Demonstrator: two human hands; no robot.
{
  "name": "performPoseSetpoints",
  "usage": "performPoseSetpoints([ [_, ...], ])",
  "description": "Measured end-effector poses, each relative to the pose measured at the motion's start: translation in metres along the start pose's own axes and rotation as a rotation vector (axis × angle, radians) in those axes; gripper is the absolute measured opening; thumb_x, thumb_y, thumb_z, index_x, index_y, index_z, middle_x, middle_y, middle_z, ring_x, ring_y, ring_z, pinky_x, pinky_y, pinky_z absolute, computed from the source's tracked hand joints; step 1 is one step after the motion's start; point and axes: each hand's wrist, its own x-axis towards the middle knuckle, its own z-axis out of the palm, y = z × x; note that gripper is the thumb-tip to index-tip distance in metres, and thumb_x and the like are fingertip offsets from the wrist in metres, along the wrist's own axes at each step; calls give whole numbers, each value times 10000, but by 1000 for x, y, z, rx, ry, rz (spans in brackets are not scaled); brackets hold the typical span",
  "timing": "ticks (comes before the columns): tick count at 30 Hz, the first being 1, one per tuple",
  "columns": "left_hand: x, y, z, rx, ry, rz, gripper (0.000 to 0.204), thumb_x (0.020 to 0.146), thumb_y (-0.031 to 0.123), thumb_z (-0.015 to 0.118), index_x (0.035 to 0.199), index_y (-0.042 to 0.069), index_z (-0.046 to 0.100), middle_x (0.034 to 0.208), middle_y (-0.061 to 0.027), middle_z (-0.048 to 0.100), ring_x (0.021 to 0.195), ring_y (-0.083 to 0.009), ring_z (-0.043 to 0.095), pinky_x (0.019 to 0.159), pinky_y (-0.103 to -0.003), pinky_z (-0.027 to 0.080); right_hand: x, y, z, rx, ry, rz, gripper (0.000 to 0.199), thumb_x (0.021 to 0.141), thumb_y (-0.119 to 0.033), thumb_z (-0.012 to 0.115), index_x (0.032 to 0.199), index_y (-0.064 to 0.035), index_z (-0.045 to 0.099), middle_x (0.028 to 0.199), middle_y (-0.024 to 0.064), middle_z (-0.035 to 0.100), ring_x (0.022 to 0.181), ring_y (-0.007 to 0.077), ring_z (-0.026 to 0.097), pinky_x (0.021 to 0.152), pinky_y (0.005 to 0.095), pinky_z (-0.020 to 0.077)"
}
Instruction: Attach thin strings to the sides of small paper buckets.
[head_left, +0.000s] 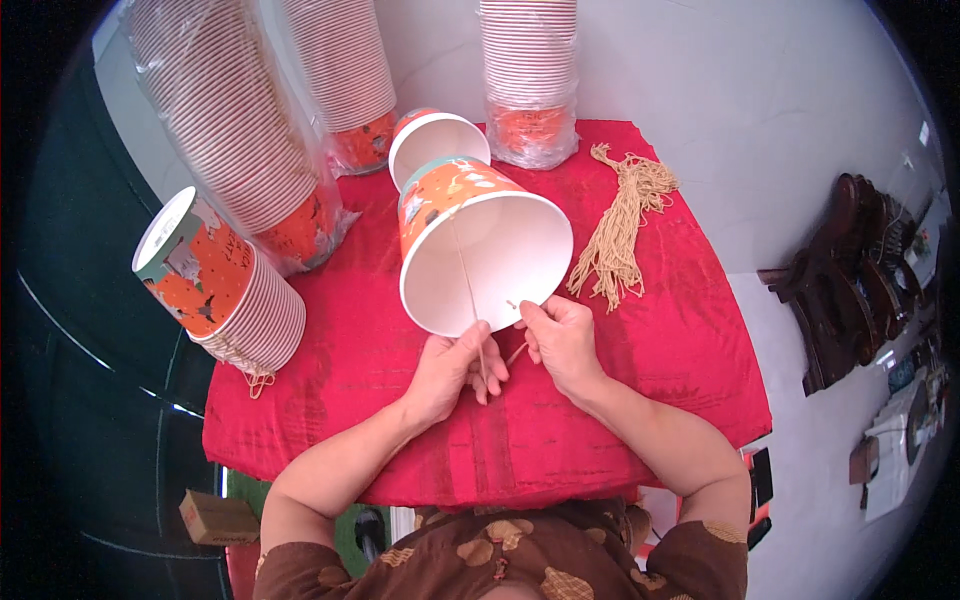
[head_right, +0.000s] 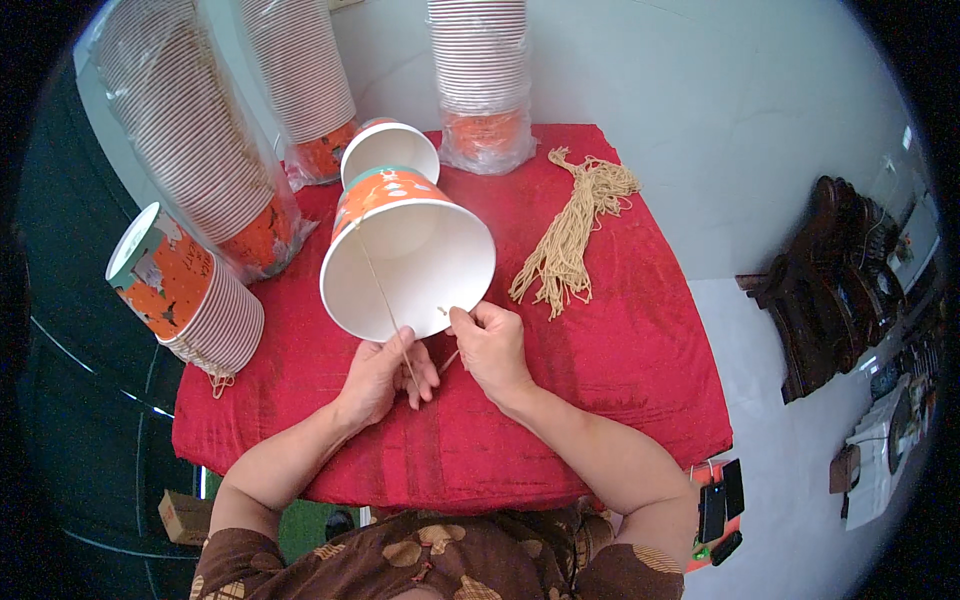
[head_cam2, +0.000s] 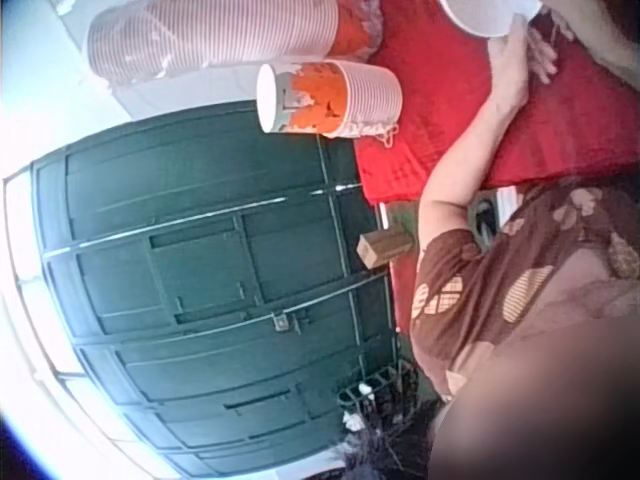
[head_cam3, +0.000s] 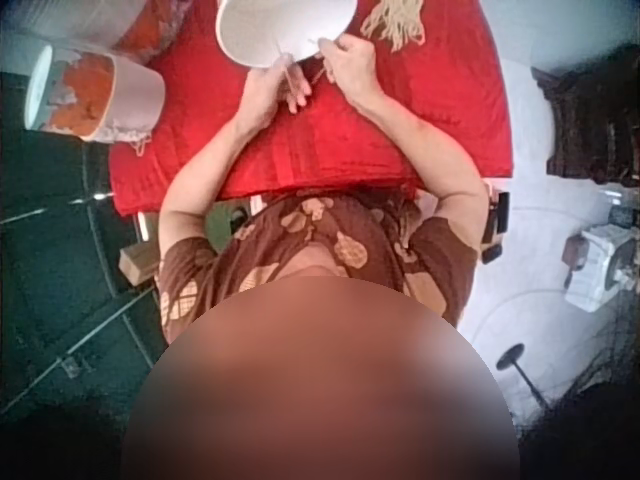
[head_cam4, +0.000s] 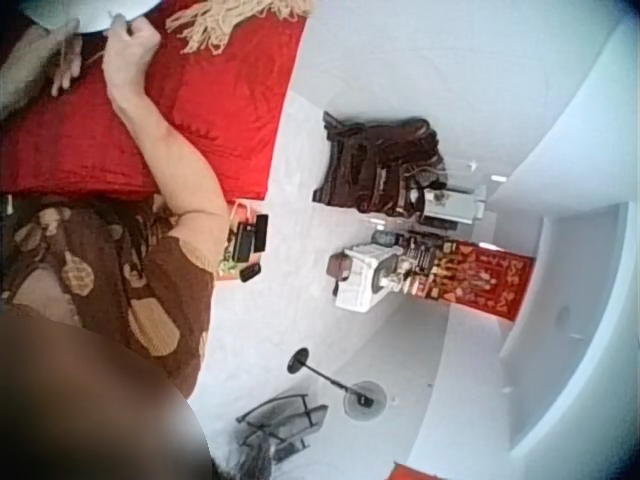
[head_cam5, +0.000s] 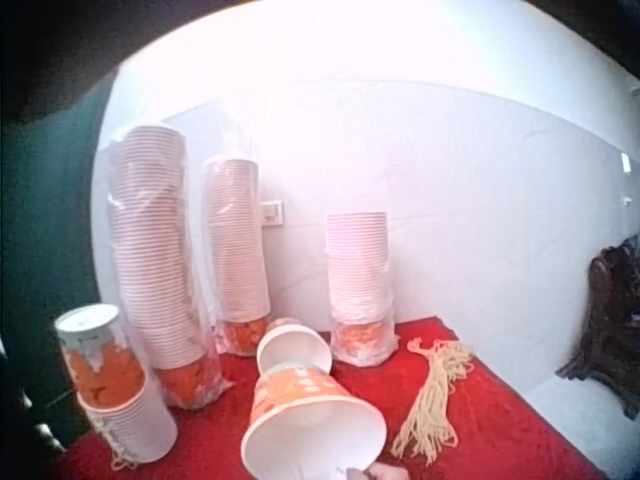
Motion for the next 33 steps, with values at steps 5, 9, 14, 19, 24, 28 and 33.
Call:
performPoseSetpoints([
  [5, -3, -6, -1, 100, -376, 37, 391, 913, 362, 643, 859, -25, 640, 868, -155, 662, 684, -145, 636, 552, -230, 510, 10, 9, -6, -7, 27, -30, 218, 925, -123, 601, 750, 3, 633, 570, -24, 516, 462, 38, 418, 405, 231, 309],
  [9, -7, 3, -2, 175, -507, 120, 339, 797, 268, 787, 923, -19, 658, 1026, -131, 649, 712, -107, 608, 617, -216, 496, 9, 15, -3, -127, 28, -114, 236, 889, -96, 615, 706, 52, 619, 579, -26, 527, 524, 50, 426, 454, 289, 342],
  [14, -18, 21, 4, 540, -305, 568, 172, 829, 71, 725, 935, -27, 632, 1068, -110, 638, 769, -121, 603, 630, -241, 497, 3, 18, -1, -368, -127, -159, 201, 887, -125, 601, 846, 60, 668, 634, 104, 634, 617, 81, 558, 543, 312, 450],
  [19, -10, 23, 10, 852, 358, 683, 109, 894, -63, 506, 955, -39, 594, 904, -139, 600, 762, -201, 625, 673, -306, 509, 3, 19, 0, -454, -210, -193, 187, 891, -112, 582, 938, 40, 679, 685, 144, 657, 642, 121, 600, 600, 336, 480],
  [24, -3, 10, -6, 1069, 308, 477, 200, 810, -15, 588, 1010, -13, 581, 979, -199, 596, 887, -395, 612, 771, -437, 504, 3, 15, 2, -546, -224, -186, 198, 879, -126, 593, 927, 45, 680, 698, 188, 658, 641, 177, 641, 607, 366, 492],
  [28, 2, -1, -5, 1101, 270, 475, 196, 815, 11, 597, 1011, 2, 589, 997, -190, 583, 917, -379, 613, 784, -440, 505, 7, 17, -1, -597, -256, -150, 198, 885, -124, 599, 920, 54, 679, 737, 162, 680, 678, 166, 646, 621, 353, 496],
  [33, 6, -1, -2, 1208, 268, 499, 147, 818, 49, 619, 957, 21, 579, 993, -179, 564, 899, -383, 600, 767, -457, 498, 8, 18, -1, -602, -279, -121, 195, 895, -112, 599, 936, 61, 679, 781, 125, 709, 726, 134, 647, 649, 328, 506],
])
